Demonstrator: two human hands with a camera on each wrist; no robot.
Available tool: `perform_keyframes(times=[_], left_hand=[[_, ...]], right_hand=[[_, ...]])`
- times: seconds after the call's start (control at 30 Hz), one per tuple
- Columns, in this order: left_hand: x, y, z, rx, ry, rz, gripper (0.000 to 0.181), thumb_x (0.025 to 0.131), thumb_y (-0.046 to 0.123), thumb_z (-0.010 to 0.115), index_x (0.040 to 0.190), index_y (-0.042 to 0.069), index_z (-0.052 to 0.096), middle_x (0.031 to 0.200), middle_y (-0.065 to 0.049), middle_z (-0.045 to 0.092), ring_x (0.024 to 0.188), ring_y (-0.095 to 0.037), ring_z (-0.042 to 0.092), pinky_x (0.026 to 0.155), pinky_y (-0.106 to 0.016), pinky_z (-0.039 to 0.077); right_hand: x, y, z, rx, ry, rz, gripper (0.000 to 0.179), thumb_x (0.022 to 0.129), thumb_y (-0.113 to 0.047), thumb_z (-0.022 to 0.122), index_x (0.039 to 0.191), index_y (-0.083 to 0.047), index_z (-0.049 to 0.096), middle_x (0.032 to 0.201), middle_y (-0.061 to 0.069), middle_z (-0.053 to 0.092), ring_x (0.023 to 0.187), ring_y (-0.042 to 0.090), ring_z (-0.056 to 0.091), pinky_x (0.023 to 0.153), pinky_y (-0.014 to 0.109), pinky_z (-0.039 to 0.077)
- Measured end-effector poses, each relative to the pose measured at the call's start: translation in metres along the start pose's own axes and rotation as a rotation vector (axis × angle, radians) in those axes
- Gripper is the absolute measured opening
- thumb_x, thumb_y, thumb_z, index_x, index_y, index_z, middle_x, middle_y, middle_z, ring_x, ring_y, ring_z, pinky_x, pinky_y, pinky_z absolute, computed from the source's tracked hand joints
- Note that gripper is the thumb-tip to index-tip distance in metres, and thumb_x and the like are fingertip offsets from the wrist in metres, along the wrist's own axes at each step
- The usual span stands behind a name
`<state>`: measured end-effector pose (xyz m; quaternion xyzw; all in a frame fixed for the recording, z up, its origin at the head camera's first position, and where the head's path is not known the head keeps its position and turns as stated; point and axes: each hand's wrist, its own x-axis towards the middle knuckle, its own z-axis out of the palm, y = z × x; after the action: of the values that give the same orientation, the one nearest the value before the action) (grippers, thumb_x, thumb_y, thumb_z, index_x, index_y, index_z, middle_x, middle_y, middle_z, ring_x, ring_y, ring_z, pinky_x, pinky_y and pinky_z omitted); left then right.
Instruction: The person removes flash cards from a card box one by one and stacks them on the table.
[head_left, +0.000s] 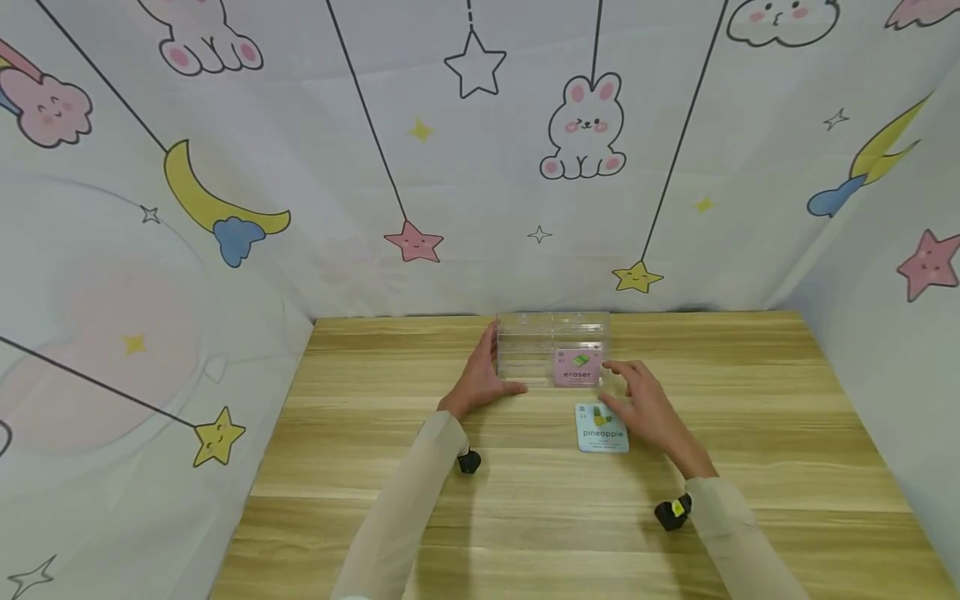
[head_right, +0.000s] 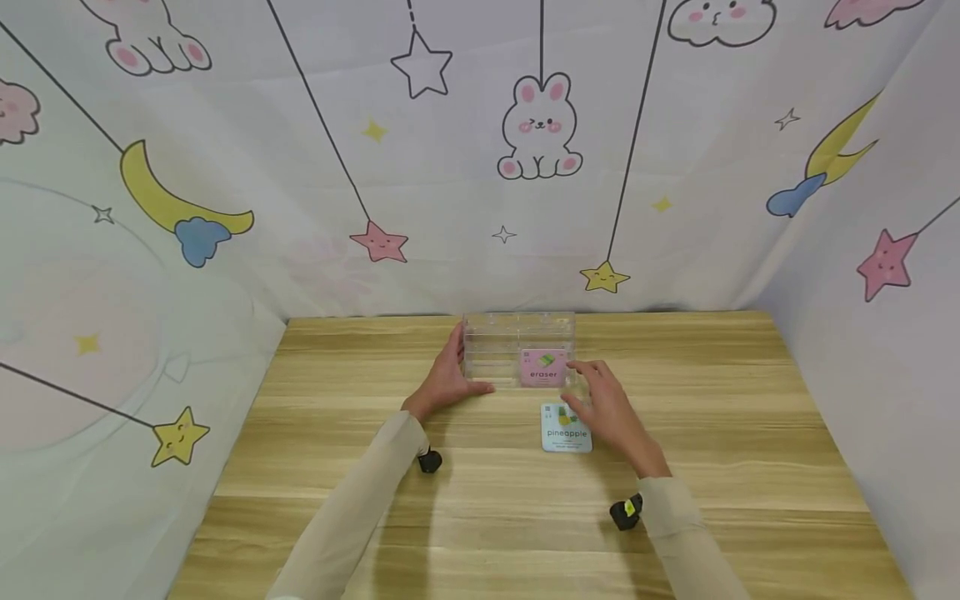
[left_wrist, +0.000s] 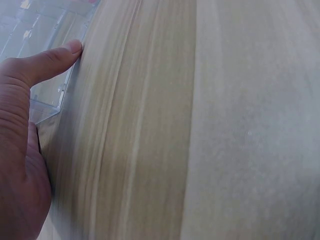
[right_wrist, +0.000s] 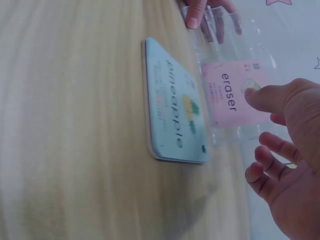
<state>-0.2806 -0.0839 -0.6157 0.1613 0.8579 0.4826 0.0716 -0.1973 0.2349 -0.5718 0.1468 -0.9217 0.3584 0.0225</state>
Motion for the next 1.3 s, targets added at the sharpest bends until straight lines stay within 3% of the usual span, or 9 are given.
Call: perform_keyframes(times=[0.33, 0.83, 1.3], left_hand=[[0.002, -0.001, 0.0, -0.001, 0.0, 0.003, 0.138, 0.071, 0.03, 0.099, 0.168, 0.017, 0.001, 0.17, -0.012, 0.021, 0.153, -0.023, 0.028, 0.122, -0.03, 0.03], [0.004, -0.001, 0.001, 0.004, -0.001, 0.005, 0.138, 0.072, 0.029, 0.099, 0.168, 0.018, 0.0, 0.171, -0.008, 0.019, 0.154, -0.018, 0.026, 0.122, -0.026, 0.028], [0.002, 0.0, 0.001, 0.001, 0.004, 0.003, 0.138, 0.072, 0.029, 0.099, 0.168, 0.019, 0.001, 0.171, -0.009, 0.021, 0.154, -0.018, 0.027, 0.122, -0.028, 0.029]], right_hand=[[0.016, -0.004, -0.007, -0.009, 0.005, -0.003, 0.057, 0.098, -0.016, 0.074, 0.148, 0.0, 0.052, 0.13, 0.025, 0.056, 0.087, 0.03, 0.05, 0.072, 0.039, 0.045], [0.019, -0.003, -0.004, 0.018, -0.004, 0.025, 0.052, 0.098, -0.015, 0.074, 0.145, -0.002, 0.055, 0.129, 0.023, 0.056, 0.088, 0.029, 0.049, 0.072, 0.038, 0.043], [0.018, -0.005, 0.002, 0.101, 0.059, -0.025, 0.04, 0.099, -0.008, 0.072, 0.135, 0.0, 0.056, 0.13, 0.021, 0.06, 0.103, 0.036, 0.06, 0.078, 0.049, 0.059]])
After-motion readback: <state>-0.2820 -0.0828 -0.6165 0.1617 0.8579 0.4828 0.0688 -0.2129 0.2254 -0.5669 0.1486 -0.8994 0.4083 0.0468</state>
